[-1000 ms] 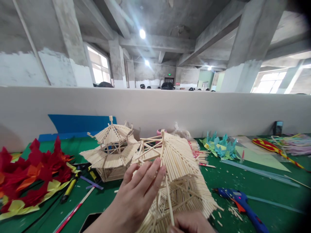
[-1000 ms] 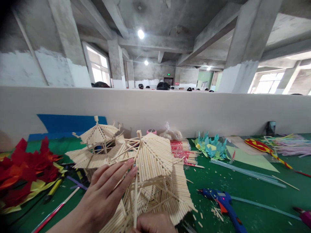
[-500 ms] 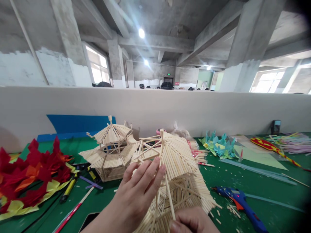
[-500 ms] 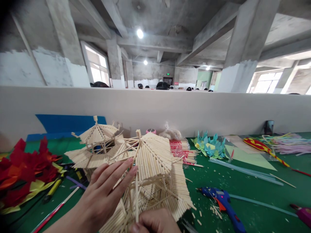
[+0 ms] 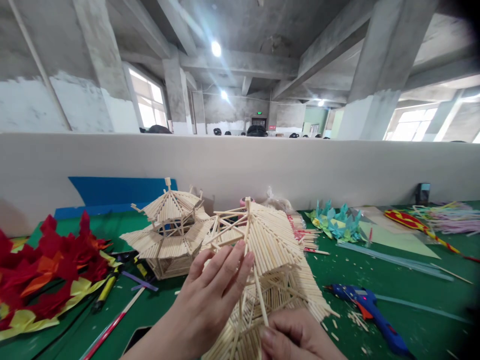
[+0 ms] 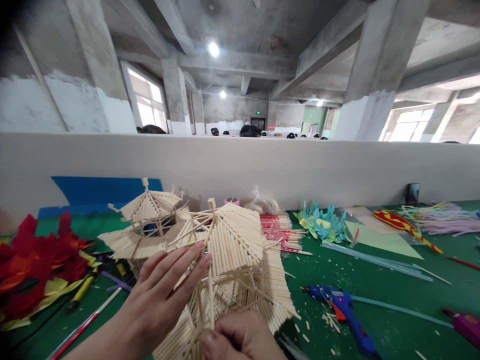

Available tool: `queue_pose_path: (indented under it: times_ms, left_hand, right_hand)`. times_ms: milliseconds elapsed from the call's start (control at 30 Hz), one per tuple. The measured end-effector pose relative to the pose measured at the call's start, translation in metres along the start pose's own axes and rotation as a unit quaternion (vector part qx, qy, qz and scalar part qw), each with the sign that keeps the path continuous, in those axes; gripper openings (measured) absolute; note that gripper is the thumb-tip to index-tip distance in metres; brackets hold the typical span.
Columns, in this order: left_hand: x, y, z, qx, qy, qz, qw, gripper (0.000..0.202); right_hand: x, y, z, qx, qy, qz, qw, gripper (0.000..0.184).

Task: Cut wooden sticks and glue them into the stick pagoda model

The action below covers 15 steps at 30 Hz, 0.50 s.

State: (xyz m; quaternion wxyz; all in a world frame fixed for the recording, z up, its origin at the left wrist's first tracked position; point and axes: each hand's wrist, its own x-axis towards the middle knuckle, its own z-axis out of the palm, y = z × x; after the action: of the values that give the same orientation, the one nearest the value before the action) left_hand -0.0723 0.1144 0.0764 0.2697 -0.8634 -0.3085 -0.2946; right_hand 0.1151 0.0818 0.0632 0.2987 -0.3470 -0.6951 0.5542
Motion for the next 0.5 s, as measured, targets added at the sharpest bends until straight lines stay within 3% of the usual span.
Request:
queue_pose_path:
  times_ms: [300, 500]
  left_hand:
    - [-0.001, 0.0, -0.001, -0.007, 0.006, -0.005, 1.0, 0.047]
    - [-0.001, -0.002, -0.003, 0.019, -0.029, 0.013, 0.999, 0.05]
  right_hand:
    - [0.0, 0.016, -0.005, -0.027, 0.015, -0.016, 0.999, 0.057]
    - [0.002, 0.013, -0.005, -0.014, 0.004, -0.002, 1.0, 0.057]
